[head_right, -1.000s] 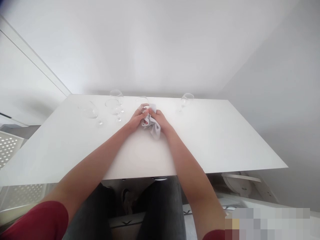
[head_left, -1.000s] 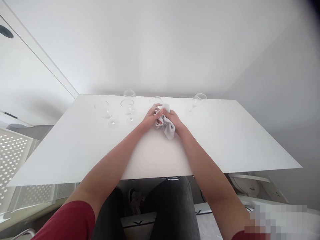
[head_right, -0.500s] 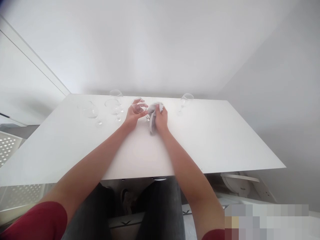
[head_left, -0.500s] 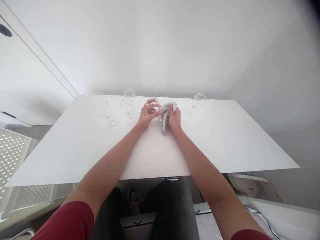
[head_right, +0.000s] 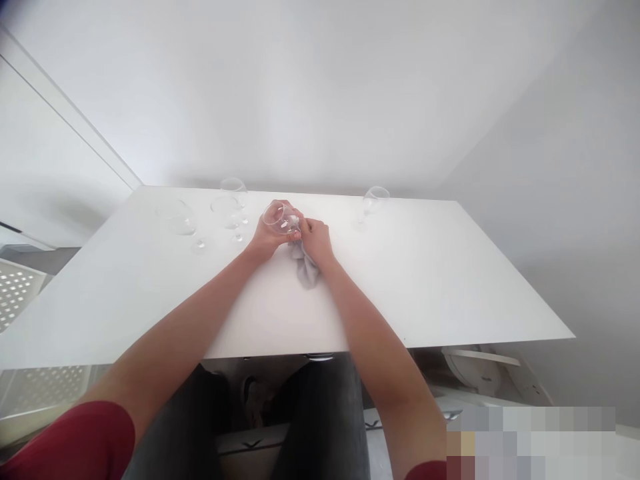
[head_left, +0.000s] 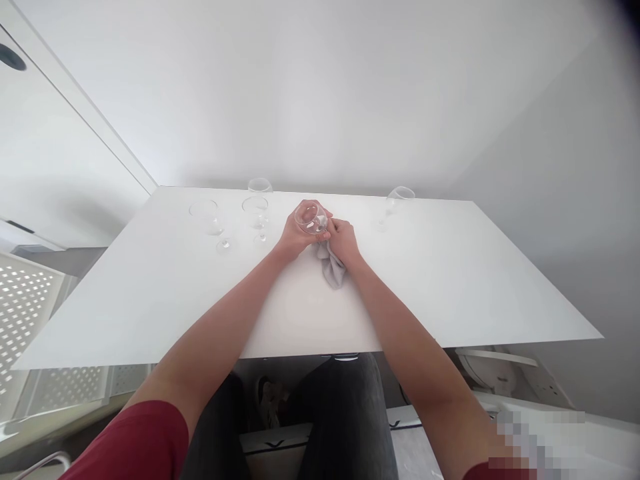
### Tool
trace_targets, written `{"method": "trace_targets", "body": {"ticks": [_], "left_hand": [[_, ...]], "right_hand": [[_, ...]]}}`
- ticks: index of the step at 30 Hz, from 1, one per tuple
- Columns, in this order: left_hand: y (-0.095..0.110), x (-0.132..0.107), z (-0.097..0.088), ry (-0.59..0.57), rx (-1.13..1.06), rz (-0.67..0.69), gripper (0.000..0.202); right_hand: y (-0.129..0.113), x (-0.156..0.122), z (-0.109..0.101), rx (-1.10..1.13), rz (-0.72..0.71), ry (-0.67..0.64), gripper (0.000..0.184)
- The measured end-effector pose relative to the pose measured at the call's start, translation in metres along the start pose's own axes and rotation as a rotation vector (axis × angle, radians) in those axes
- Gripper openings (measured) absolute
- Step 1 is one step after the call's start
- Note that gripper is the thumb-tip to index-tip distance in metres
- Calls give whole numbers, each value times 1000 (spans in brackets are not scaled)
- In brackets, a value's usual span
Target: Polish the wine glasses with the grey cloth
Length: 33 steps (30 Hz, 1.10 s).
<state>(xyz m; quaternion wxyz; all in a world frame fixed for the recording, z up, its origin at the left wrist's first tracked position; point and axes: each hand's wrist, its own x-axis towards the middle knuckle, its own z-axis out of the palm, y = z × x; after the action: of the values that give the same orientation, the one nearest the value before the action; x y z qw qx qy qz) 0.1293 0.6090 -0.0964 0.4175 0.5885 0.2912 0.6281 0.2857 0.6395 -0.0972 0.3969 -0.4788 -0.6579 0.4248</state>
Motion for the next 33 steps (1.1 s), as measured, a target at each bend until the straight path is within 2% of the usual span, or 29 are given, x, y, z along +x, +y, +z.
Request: {"method": "trace_targets", "body": {"ticks": [3,8,10,12,14,17,19,21,25,28,30,33], "left_hand": [[3,-1,2,-11,33,-2,63],[1,-1,3,-21,70,-5,59],[-1,-1,2,16,76,-22,60],[-4,-1,1,55,91,-54,62],[-6,0,-1,85,133,-94,65],[-12,1,-3,137,206,-126,72],[-16,2,-5,178,215,-127,74],[-20,3,-7,208,207,-126,74],[-24,2,-8,230,210,-132,73],[-21,1,-7,225,191,-145,79],[-19,0,-5,211,179,-150,81],[-17,1,-3,140,153,-149,80]], "right_hand": [[2,1,0,-177,-9,89,45],[-1,-2,-6,-284,84,249,48],[-2,-2,-10,-312,120,314,43],[-2,-1,-14,-329,114,342,28],[-2,-1,-16,-350,40,301,7],[-2,-2,-16,-412,-93,92,26],[-5,-5,-14,-448,-148,-62,32],[-10,-9,-13,-484,-170,-141,36],[-22,-17,-11,-595,-169,-222,34],[-29,-21,-9,-662,-169,-277,42],[-31,-22,-6,-710,-122,-279,48],[-32,-23,-4,-770,-33,-277,44]]}}
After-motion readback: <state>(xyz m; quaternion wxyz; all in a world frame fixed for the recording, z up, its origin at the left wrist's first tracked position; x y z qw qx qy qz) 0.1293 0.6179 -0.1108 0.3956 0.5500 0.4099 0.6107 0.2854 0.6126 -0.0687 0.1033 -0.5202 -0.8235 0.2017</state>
